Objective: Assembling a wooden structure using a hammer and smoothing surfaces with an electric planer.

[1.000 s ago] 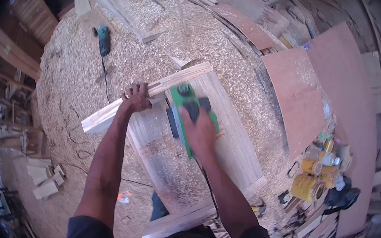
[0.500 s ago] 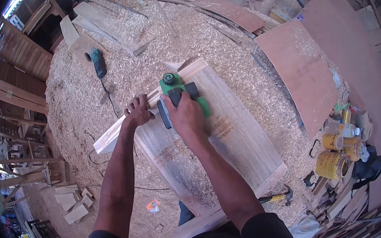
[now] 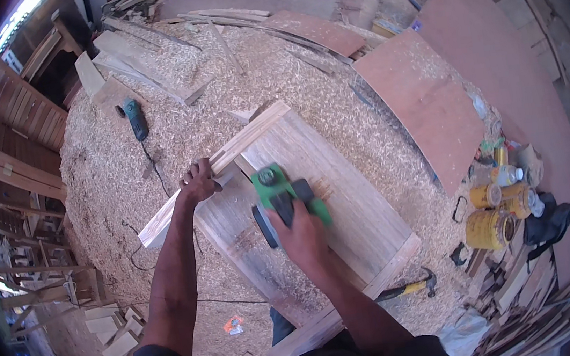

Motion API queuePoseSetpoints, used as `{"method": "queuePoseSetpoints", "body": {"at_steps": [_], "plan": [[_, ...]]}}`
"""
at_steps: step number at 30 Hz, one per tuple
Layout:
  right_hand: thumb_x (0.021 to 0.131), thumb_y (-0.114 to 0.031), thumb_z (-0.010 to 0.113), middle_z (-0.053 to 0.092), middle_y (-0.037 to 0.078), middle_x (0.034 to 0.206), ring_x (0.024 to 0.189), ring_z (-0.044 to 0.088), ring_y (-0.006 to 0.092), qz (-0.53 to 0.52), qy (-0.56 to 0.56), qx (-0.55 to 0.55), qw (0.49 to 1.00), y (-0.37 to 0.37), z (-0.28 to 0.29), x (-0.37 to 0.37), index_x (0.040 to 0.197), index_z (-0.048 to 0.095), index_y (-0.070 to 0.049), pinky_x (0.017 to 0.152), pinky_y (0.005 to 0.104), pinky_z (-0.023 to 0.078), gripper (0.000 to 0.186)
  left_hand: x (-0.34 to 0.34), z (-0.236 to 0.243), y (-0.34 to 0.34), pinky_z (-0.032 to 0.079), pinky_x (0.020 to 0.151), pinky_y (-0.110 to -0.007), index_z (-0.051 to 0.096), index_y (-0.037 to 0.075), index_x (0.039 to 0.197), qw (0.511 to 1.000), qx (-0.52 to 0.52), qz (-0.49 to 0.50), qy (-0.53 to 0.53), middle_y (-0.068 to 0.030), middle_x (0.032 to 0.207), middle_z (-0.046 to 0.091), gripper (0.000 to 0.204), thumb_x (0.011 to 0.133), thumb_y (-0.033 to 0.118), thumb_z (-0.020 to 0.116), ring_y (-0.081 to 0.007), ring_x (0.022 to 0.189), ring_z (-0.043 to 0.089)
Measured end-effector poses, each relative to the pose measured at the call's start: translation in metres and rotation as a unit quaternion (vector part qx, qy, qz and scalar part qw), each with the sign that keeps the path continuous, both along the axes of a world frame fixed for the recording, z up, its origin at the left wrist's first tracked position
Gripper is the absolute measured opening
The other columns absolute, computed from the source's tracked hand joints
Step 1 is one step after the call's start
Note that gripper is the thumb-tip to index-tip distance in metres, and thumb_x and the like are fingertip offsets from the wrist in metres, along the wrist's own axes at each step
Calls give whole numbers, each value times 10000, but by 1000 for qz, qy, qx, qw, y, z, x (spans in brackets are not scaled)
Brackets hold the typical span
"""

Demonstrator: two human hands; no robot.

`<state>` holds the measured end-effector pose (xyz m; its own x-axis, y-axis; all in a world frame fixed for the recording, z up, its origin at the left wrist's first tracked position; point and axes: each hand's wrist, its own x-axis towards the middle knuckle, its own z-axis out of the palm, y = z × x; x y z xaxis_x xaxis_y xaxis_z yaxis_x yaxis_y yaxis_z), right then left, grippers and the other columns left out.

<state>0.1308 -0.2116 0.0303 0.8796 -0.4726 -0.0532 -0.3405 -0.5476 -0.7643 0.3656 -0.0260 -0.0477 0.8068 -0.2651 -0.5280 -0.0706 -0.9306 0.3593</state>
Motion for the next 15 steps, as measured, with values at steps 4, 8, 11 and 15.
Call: {"method": "queuePoseSetpoints", "body": {"at_steps": [4, 8, 11, 15], "plan": [[922, -504, 663, 676, 307, 822, 818, 681, 481, -19, 40, 23, 999, 3, 7, -25, 1093, 604, 13, 733, 564, 532, 548, 0, 5, -6, 127, 1148, -708, 360, 176, 1343, 1000, -4, 3, -2, -231, 1553, 286, 762, 714, 253, 783, -480, 1478, 183], [927, -496, 660, 689, 297, 838, 819, 682, 487, -2, 18, 0, 1000, 9, 5, 34, 1071, 601, 16, 723, 561, 539, 535, 0, 3, -10, 153, 1141, -692, 355, 175, 1349, 1000, -6, 9, -4, -226, 1520, 318, 782, 713, 250, 804, -478, 1454, 223], [934, -504, 642, 702, 286, 861, 826, 689, 481, 2, 36, 11, 999, 14, 19, 87, 1068, 603, 13, 734, 554, 549, 535, -9, 4, -7, 181, 1135, -678, 345, 184, 1358, 1000, -3, 7, -13, -215, 1494, 346, 787, 729, 253, 814, -470, 1430, 270], [928, -545, 638, 704, 294, 934, 901, 694, 456, -9, 24, 25, 999, 15, 23, 134, 1102, 619, 42, 775, 532, 548, 612, 6, -6, 3, 228, 1118, -653, 333, 219, 1384, 1000, -14, -8, 5, -186, 1460, 386, 804, 748, 263, 823, -451, 1387, 346]]}}
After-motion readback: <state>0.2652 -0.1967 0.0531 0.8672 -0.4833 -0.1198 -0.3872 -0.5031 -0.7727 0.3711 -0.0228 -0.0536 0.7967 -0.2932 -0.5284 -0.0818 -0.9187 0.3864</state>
